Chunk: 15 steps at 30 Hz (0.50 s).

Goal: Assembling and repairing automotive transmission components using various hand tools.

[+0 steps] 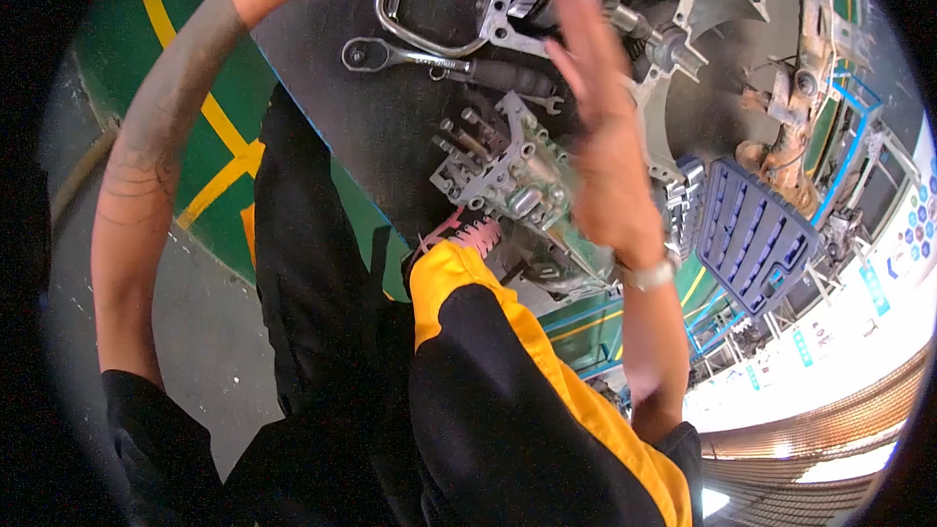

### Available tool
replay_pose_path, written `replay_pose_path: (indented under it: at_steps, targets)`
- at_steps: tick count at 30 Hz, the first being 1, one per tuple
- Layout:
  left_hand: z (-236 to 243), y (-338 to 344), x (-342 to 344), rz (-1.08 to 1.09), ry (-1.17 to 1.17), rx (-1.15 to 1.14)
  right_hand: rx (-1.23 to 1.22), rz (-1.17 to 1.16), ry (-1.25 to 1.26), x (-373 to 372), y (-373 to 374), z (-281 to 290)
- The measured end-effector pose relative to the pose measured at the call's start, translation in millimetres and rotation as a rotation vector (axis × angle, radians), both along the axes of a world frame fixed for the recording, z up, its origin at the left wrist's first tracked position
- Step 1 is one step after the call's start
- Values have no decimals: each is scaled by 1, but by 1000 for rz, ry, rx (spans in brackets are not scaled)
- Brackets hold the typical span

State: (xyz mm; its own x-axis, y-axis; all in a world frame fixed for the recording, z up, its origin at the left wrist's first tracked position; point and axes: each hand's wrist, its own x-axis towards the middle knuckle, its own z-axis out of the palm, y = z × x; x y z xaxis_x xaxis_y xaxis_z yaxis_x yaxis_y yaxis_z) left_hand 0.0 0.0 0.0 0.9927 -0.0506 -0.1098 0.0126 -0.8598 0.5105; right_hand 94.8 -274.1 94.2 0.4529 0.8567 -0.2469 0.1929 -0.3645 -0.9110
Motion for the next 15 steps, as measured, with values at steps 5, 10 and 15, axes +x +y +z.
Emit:
replay_pose_path:
  at_steps: [5, 10, 15]
  targets:
    - [8, 14, 4, 0, 6, 26, 146, -194, -621, 111, -3, 20]
    - [2, 2, 0, 31, -77, 92, 91, -24, -1104, 75, 80, -9]
    - [25, -12, 13, 92, 155, 152, -5, -172, -859, 35, 43, -46]
